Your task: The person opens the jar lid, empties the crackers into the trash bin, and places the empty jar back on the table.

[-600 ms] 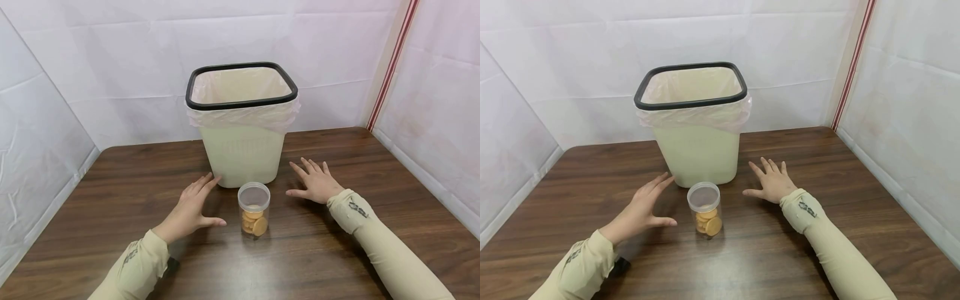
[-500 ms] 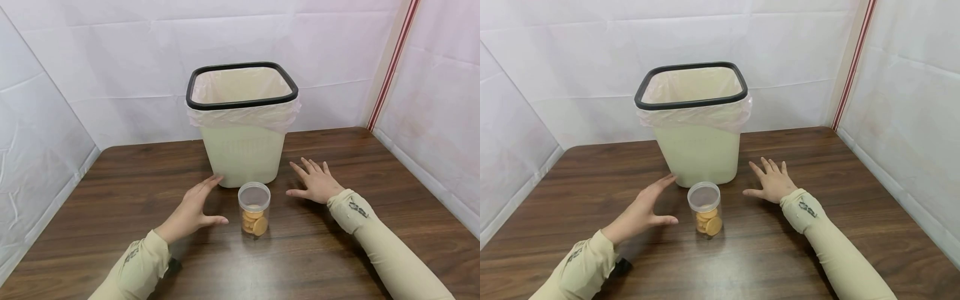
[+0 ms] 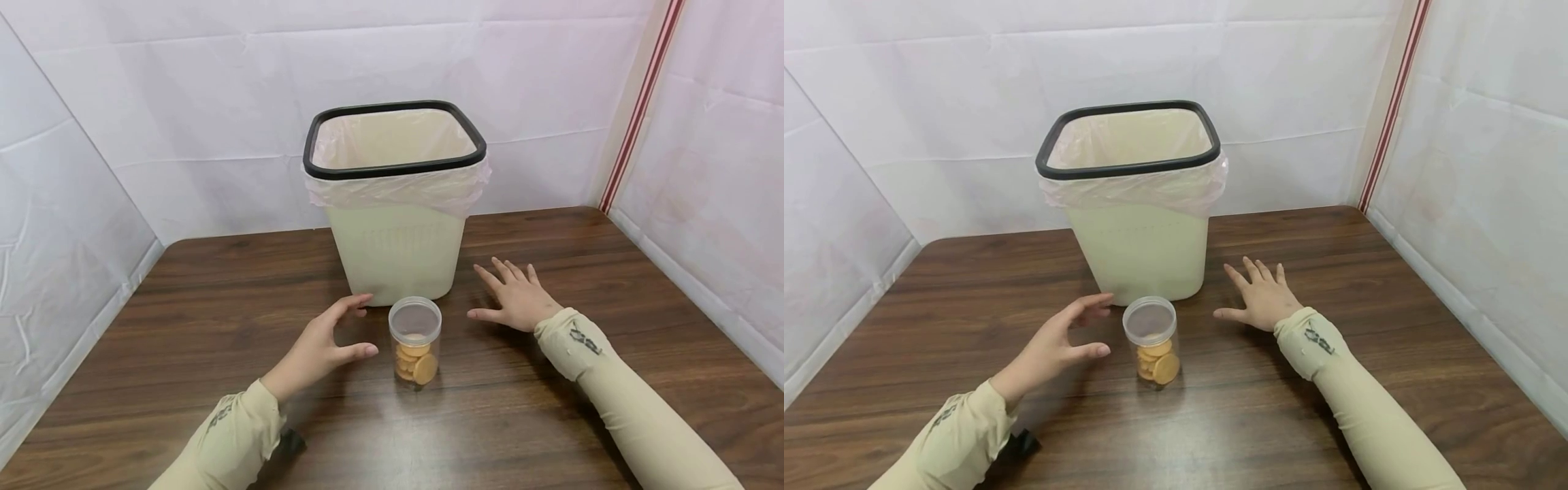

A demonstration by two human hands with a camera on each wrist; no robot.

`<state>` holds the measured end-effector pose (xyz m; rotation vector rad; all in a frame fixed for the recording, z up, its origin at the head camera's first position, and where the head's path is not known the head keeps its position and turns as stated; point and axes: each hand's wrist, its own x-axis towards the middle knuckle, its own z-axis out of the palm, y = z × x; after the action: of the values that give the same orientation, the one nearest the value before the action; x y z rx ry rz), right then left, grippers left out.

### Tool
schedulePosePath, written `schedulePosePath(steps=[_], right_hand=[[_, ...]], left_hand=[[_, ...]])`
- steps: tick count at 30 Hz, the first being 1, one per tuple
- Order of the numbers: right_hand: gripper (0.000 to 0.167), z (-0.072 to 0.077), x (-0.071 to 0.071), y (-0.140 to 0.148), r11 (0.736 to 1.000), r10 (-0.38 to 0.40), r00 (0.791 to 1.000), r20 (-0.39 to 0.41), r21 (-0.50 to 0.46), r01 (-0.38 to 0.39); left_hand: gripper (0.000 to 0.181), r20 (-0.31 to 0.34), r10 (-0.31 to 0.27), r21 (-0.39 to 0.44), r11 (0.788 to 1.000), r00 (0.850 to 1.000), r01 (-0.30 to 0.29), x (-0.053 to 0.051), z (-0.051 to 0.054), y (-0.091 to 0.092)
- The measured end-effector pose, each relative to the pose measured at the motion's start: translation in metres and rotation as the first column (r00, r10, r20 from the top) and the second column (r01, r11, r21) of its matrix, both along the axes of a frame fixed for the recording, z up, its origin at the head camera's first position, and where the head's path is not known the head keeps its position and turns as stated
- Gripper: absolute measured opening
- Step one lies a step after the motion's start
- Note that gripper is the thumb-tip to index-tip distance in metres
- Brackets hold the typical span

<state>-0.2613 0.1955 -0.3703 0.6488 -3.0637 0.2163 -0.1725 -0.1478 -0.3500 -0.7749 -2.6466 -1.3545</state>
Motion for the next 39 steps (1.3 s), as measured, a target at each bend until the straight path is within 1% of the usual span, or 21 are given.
schedulePosePath(steps=[5,9,12,19,25,28,34,39], right_hand=[[0.091,0.001,0.0,0.0,1.0,0.018,1.0,0.015,-0.008,-0.017],[0.088,0.001,-0.001,0.0,0.999,0.037,0.999,0.014,-0.013,-0.037],[0.087,0.0,-0.001,0.0,0.999,0.046,0.999,0.007,-0.011,-0.046],[0.083,0.001,-0.001,-0.002,0.998,0.068,0.997,-0.024,-0.013,-0.068],[0.082,0.002,-0.001,-0.004,0.998,0.068,0.997,-0.029,0.004,-0.068],[0.081,0.002,0.0,-0.004,0.998,0.064,0.998,-0.027,0.006,-0.064],[0.081,0.002,0.0,-0.004,0.998,0.064,0.998,-0.027,0.008,-0.063],[0.081,-0.001,0.0,-0.004,0.998,0.07,0.997,-0.021,0.005,-0.07]], left_hand=[[0.063,0.034,-0.054,0.092,0.994,0.998,0.051,-0.002,-0.001,0.003],[0.061,0.062,-0.065,0.123,0.991,0.996,0.057,-0.002,0.0,0.005],[0.063,0.073,-0.081,0.129,0.989,0.994,0.071,-0.002,0.001,0.007],[0.066,0.072,-0.111,0.135,0.986,0.991,0.101,-0.003,0.0,0.008],[0.068,0.084,-0.146,0.141,0.981,0.986,0.133,-0.004,-0.002,0.011],[0.067,0.09,-0.151,0.141,0.98,0.984,0.138,-0.004,-0.003,0.013],[0.067,0.113,-0.14,0.134,0.983,0.984,0.124,-0.003,-0.004,0.015],[0.067,0.135,-0.16,0.144,0.98,0.978,0.14,-0.003,-0.005,0.018]])
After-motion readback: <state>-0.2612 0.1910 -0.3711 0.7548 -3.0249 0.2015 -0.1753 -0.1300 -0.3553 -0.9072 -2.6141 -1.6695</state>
